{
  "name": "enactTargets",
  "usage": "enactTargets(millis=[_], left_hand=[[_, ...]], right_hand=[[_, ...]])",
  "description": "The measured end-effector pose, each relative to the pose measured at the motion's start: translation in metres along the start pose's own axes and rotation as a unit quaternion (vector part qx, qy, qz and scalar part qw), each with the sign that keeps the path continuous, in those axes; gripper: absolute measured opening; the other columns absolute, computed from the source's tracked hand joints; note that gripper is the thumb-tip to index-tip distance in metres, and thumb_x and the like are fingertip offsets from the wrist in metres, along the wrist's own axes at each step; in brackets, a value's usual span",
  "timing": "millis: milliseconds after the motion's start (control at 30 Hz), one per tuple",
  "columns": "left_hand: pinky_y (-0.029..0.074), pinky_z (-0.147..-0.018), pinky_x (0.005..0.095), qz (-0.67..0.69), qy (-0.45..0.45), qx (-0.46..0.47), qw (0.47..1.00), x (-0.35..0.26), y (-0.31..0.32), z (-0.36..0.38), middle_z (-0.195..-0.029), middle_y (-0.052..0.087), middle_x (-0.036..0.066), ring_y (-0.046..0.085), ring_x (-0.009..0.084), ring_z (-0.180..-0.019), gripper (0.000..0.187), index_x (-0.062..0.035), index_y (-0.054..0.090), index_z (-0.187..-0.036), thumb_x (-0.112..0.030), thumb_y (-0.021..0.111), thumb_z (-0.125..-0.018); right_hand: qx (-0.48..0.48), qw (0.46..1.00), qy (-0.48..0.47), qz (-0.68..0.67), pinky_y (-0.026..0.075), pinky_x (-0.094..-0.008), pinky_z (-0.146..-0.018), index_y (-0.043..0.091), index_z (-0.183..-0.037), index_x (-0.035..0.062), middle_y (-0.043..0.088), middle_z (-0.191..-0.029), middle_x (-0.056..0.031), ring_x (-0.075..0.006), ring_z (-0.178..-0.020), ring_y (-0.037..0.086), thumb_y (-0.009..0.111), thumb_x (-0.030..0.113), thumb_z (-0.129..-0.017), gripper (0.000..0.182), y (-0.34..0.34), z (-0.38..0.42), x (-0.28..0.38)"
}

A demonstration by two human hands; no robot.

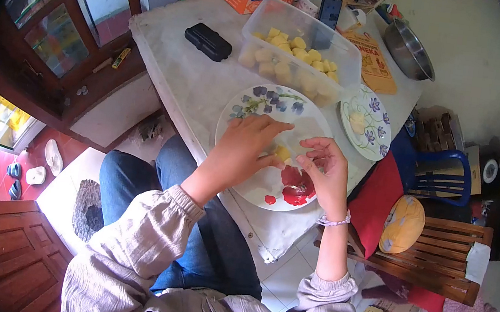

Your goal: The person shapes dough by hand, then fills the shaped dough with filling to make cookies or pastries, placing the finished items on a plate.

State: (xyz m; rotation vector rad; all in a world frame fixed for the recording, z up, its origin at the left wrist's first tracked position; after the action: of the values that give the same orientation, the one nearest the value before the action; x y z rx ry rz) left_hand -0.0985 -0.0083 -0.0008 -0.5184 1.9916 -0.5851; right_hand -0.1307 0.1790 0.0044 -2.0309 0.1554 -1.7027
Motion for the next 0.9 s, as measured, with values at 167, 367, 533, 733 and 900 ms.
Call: enactTargets(millis=[167,367,533,733,900], left_hand=[[0.036,-0.093,0.0439,-0.056,-0.012,0.021,0.998,0.002,0.001,-0.002,-0.118,0.055,0.011,0.050,0.0309,-0.114,0.066,-0.0135,0.051,-0.133,-0.037,0.074,-0.076],[0.037,-0.091,0.0424,-0.054,-0.035,0.042,0.997,-0.014,-0.006,-0.003,-0.108,0.057,0.010,0.053,0.0305,-0.106,0.065,-0.0112,0.053,-0.130,-0.036,0.076,-0.074],[0.038,-0.085,0.0405,-0.084,-0.010,0.009,0.996,-0.017,0.007,0.000,-0.099,0.059,0.008,0.055,0.0280,-0.099,0.063,-0.0105,0.057,-0.123,-0.033,0.079,-0.069],[0.039,-0.083,0.0394,-0.086,-0.013,0.001,0.996,-0.020,0.009,-0.001,-0.096,0.058,0.006,0.055,0.0263,-0.096,0.056,-0.0107,0.058,-0.121,-0.026,0.077,-0.070],[0.039,-0.082,0.0395,-0.072,-0.016,-0.010,0.997,-0.022,0.009,-0.003,-0.093,0.058,0.006,0.055,0.0260,-0.095,0.051,-0.0112,0.058,-0.120,-0.023,0.075,-0.073]], right_hand=[[-0.008,0.991,0.054,-0.125,0.047,-0.0239,-0.070,0.063,-0.101,0.0058,0.067,-0.097,-0.0006,-0.0096,-0.079,0.058,0.072,0.004,-0.080,0.023,-0.006,0.001,-0.009],[0.093,0.990,-0.002,0.101,0.051,-0.0285,-0.073,0.062,-0.100,0.0051,0.066,-0.094,-0.0054,-0.0150,-0.080,0.061,0.073,0.005,-0.077,0.025,-0.001,0.004,0.009],[0.112,0.982,-0.066,0.137,0.052,-0.0318,-0.071,0.060,-0.093,0.0051,0.065,-0.085,-0.0065,-0.0211,-0.076,0.063,0.075,0.005,-0.073,0.025,0.004,-0.008,0.000],[0.138,0.954,-0.148,0.220,0.051,-0.0329,-0.071,0.060,-0.089,0.0068,0.065,-0.080,-0.0049,-0.0214,-0.079,0.063,0.074,0.005,-0.072,0.021,0.002,-0.017,0.015],[0.180,0.931,-0.167,0.268,0.050,-0.0344,-0.071,0.062,-0.087,0.0087,0.064,-0.078,-0.0030,-0.0224,-0.080,0.062,0.075,0.012,-0.070,0.022,-0.002,-0.031,0.017]])
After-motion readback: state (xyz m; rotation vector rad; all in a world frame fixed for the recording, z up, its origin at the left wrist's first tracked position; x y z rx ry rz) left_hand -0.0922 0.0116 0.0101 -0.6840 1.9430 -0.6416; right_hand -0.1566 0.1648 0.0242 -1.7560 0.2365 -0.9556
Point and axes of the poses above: each hand's wrist, its own z-axis away from the middle knuckle, its own y-axis out of the palm, x = y × z, the point moved 4 cm from there along -z, towards the middle knuckle
